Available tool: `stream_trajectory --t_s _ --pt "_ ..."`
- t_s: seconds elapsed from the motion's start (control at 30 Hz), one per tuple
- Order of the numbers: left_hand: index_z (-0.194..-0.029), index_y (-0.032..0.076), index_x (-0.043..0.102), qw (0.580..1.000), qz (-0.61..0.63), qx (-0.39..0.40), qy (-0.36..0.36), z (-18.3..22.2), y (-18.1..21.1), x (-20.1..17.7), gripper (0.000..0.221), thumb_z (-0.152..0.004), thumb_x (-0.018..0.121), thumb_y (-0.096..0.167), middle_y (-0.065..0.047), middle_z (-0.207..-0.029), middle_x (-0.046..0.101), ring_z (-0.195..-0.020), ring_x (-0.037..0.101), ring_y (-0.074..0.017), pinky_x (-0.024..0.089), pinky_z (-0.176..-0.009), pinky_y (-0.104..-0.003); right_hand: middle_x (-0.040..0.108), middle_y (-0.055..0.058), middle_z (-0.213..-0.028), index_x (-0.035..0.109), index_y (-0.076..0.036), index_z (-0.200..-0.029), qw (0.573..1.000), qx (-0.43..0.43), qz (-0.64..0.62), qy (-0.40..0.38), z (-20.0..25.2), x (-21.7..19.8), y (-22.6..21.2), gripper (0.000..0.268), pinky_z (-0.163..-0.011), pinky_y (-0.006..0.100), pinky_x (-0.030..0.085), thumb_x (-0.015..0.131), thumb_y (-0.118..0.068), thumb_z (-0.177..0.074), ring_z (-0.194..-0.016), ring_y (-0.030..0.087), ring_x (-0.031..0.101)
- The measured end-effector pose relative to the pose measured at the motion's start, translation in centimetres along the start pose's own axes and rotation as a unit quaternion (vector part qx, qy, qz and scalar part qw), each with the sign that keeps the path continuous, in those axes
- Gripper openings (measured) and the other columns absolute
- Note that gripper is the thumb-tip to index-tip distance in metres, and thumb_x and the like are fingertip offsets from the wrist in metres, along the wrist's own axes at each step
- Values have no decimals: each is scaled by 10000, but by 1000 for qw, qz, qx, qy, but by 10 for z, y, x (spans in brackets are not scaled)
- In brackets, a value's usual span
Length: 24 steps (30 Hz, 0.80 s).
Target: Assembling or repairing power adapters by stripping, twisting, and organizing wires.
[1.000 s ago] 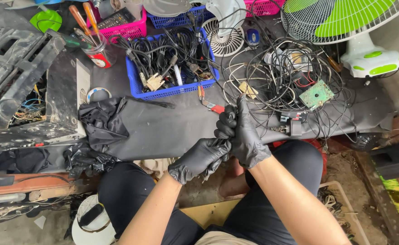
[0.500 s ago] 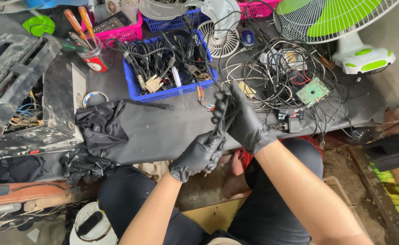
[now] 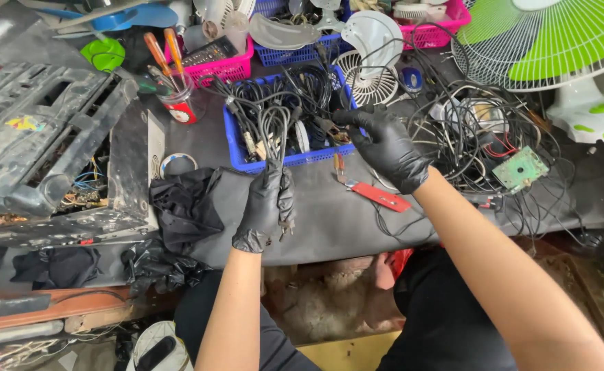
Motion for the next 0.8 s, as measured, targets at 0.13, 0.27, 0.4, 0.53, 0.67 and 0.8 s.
stream_trajectory --t_s 0.13,0.27,0.4,0.53,0.67,0.8 --pt "-778 76 477 996 87 -20 16 -17 -30 -31 303 -1004 494 278 -15 -485 305 -326 363 -161 354 -249 -318 712 47 -1098 753 -238 -1130 998 -61 5 36 -4 32 16 368 -985 384 488 655 -10 -858 -1100 267 658" --pt "-756 59 472 984 154 -87 5 -11 -57 -29 334 -991 515 292 -7 -502 280 -350 346 -148 331 -260 -311 676 -38 -1114 684 -323 -1127 970 -71 221 -77 -10 50 -20 299 -971 426 398 549 -140 -932 -1116 239 597" --pt "-781 57 478 981 180 -60 29 -10 -66 -29 306 -1001 534 262 -35 -515 321 -363 361 -164 334 -267 -326 665 10 -1191 669 -265 -1219 949 -2 265 -170 -29 63 -54 357 -1132 420 205 542 -136 -912 -1249 266 514" --pt "-755 37 476 979 189 -64 49 -19 -74 -36 352 -997 558 279 -49 -503 302 -334 331 -176 296 -248 -327 658 47 -1249 660 -222 -1288 922 70 291 -247 -28 93 -20 419 -1253 419 60 537 -132 -897 -1349 288 452" --pt "-746 25 487 977 182 -65 87 -14 -70 -38 343 -985 573 255 -75 -482 335 -311 355 -195 315 -247 -321 581 -91 -1220 554 -428 -1294 903 -181 340 -190 -5 131 50 647 -1052 445 292 647 -283 -670 -1240 193 462" --pt "-758 46 496 980 159 -64 105 -13 -68 -40 341 -995 569 280 -73 -491 353 -308 371 -185 336 -246 -305 625 -140 -1113 600 -414 -1135 925 -171 302 -156 -14 132 58 438 -1025 437 304 650 -337 -707 -1232 156 485"
Point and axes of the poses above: each hand's wrist, its own z-axis away from the middle knuckle, its own x-axis out of the palm, y = z × x, the point moved 10 cm from there along -z, towards the middle knuckle
